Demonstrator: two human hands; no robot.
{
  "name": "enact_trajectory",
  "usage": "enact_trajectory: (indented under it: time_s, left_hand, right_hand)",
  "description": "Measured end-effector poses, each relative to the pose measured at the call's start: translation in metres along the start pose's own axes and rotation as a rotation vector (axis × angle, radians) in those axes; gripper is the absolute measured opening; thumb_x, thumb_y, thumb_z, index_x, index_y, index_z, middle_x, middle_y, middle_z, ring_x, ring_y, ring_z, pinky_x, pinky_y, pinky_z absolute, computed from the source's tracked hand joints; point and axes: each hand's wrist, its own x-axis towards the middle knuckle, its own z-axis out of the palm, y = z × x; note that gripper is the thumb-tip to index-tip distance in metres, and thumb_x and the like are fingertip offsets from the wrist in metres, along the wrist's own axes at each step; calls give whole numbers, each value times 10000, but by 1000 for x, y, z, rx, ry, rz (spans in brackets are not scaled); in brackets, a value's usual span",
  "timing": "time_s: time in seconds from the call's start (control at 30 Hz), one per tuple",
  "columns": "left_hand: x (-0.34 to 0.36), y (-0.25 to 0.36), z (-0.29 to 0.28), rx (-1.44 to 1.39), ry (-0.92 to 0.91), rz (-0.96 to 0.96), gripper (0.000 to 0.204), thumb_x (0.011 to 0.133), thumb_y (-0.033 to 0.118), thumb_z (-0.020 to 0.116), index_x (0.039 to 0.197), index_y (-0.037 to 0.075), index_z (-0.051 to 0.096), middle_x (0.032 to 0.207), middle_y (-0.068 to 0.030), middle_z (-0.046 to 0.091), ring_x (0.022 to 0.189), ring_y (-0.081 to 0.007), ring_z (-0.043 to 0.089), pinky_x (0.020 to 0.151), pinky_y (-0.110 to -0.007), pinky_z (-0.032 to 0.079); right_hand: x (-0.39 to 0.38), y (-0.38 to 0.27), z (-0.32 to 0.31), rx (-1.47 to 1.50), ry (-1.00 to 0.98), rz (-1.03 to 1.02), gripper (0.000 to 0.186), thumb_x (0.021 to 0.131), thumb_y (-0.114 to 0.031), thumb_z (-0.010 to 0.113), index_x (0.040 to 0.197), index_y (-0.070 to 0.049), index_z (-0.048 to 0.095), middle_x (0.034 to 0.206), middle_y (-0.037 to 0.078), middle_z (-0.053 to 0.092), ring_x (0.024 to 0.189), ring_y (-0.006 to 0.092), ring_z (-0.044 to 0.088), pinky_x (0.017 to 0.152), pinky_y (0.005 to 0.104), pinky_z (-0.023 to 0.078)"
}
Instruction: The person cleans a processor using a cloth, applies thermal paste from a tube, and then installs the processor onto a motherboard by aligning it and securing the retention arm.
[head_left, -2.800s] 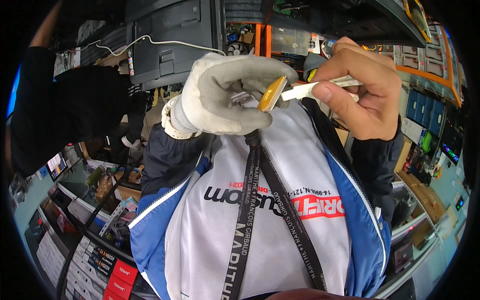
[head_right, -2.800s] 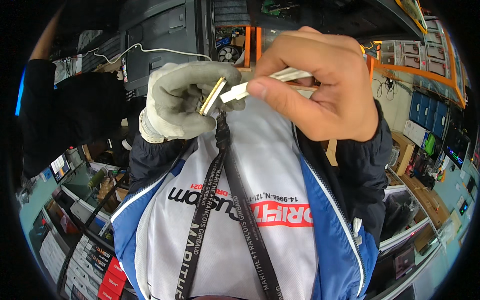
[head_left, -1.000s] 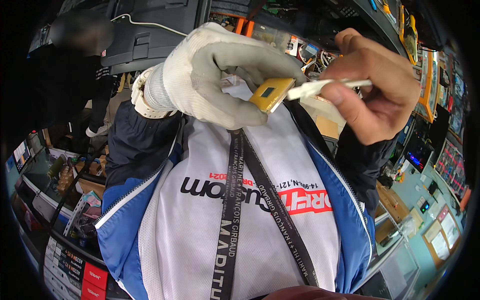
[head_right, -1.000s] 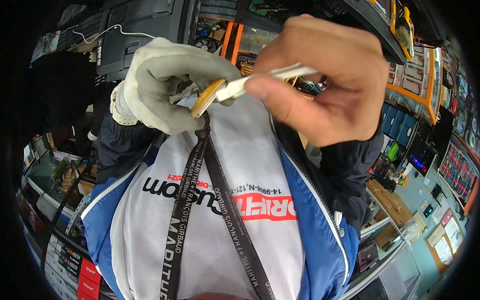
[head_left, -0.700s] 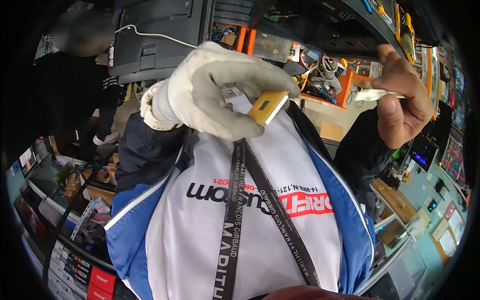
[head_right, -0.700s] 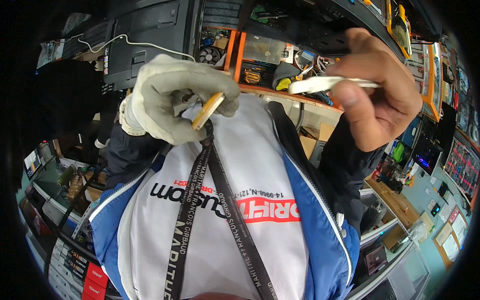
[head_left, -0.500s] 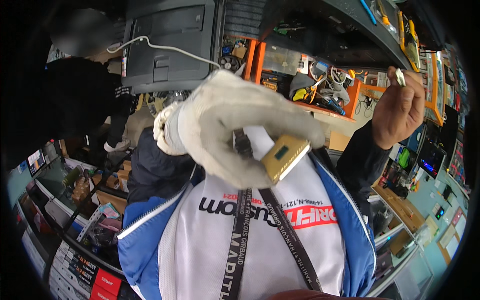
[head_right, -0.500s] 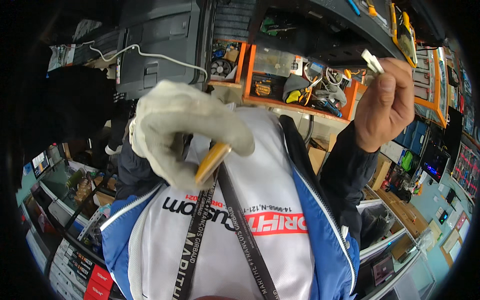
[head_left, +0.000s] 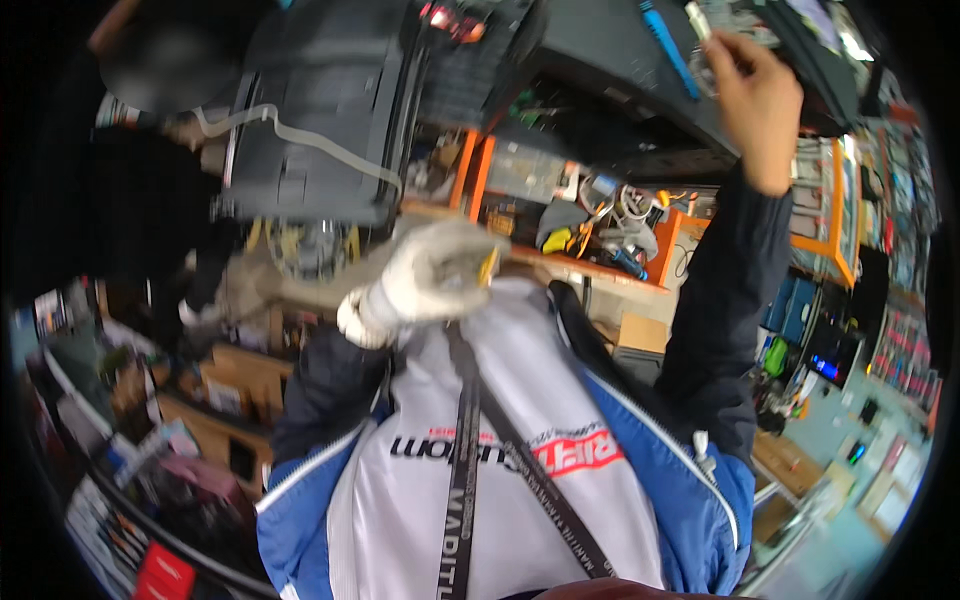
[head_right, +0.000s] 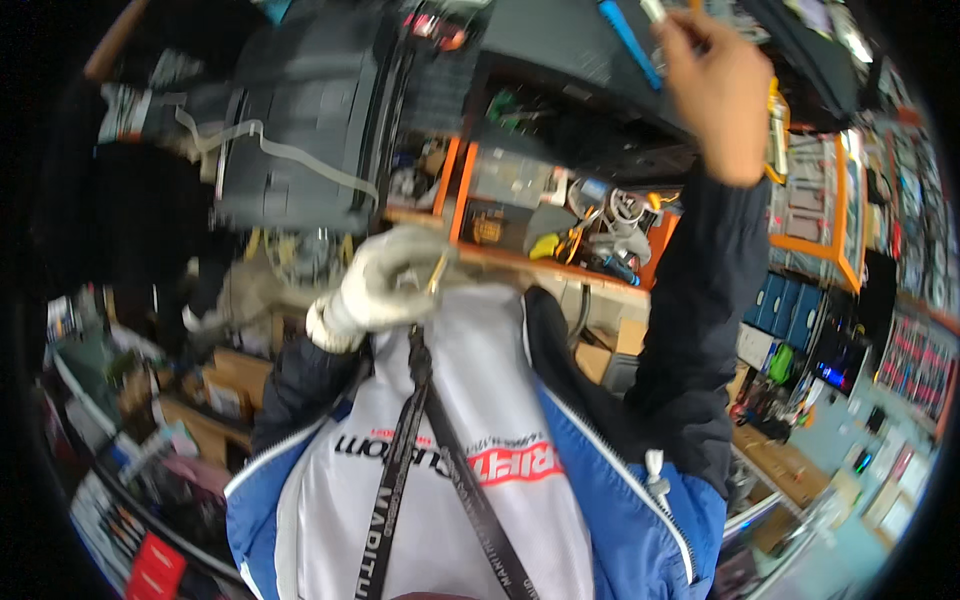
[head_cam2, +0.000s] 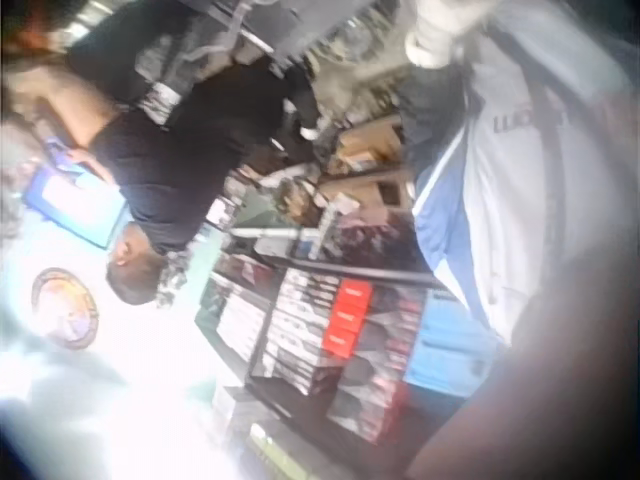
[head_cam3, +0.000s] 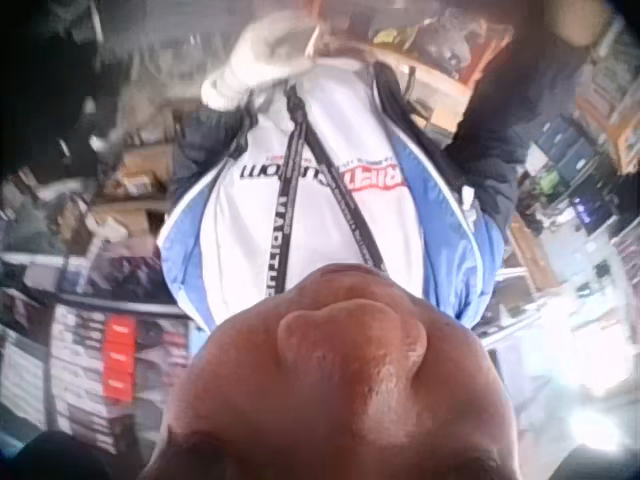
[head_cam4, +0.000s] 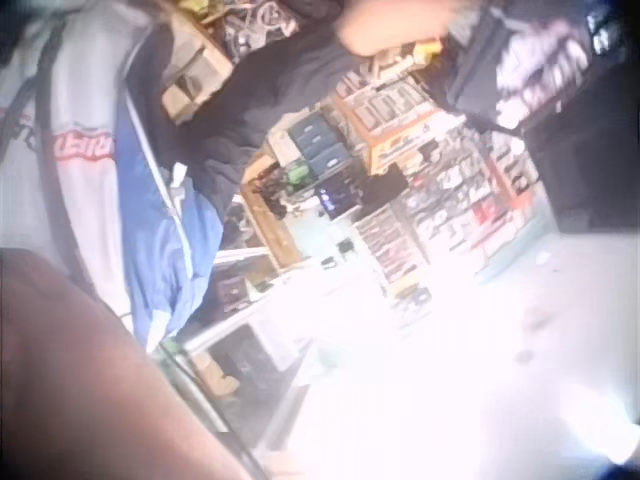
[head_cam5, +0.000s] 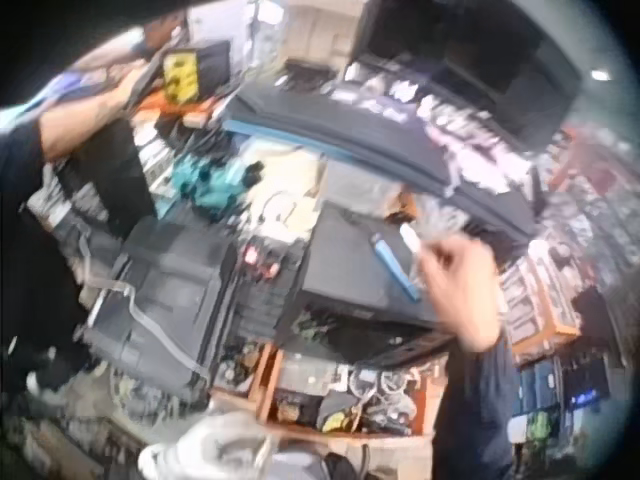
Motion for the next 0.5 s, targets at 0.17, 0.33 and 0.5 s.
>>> enact_trajectory:
  time_s: [0.17, 0.33, 0.5]
  left_hand:
    - [-53, -64, 78, -434, 383, -288, 535, 910, -10, 781, 1425, -51, 642, 1260, -113, 734, 1147, -205, 727, 1023, -339, 582]
    - [-115, -140, 136, -619, 845, -362, 514, 963, 18, 775, 1453, -37, 630, 1232, -131, 757, 1133, -210, 738, 1009, -358, 596]
    - [-207, -246, 155, -689, 1120, -382, 595, 964, 71, 804, 1498, -62, 578, 1285, -142, 722, 1049, -187, 745, 917, -332, 625]
  right_hand:
    - [27, 53, 54, -113, -306, -90, 409, 1038, -449, 689, 1255, -124, 808, 1048, 192, 813, 975, 316, 801, 865, 381, 583]
    - [5, 6, 42, 16, 36, -323, 349, 1086, -362, 668, 1307, -127, 802, 1235, 140, 813, 1061, 214, 792, 943, 292, 570]
    - [-112, -109, 79, 630, 194, -320, 199, 1046, -129, 680, 958, 38, 745, 953, 121, 783, 860, 177, 708, 799, 320, 567]
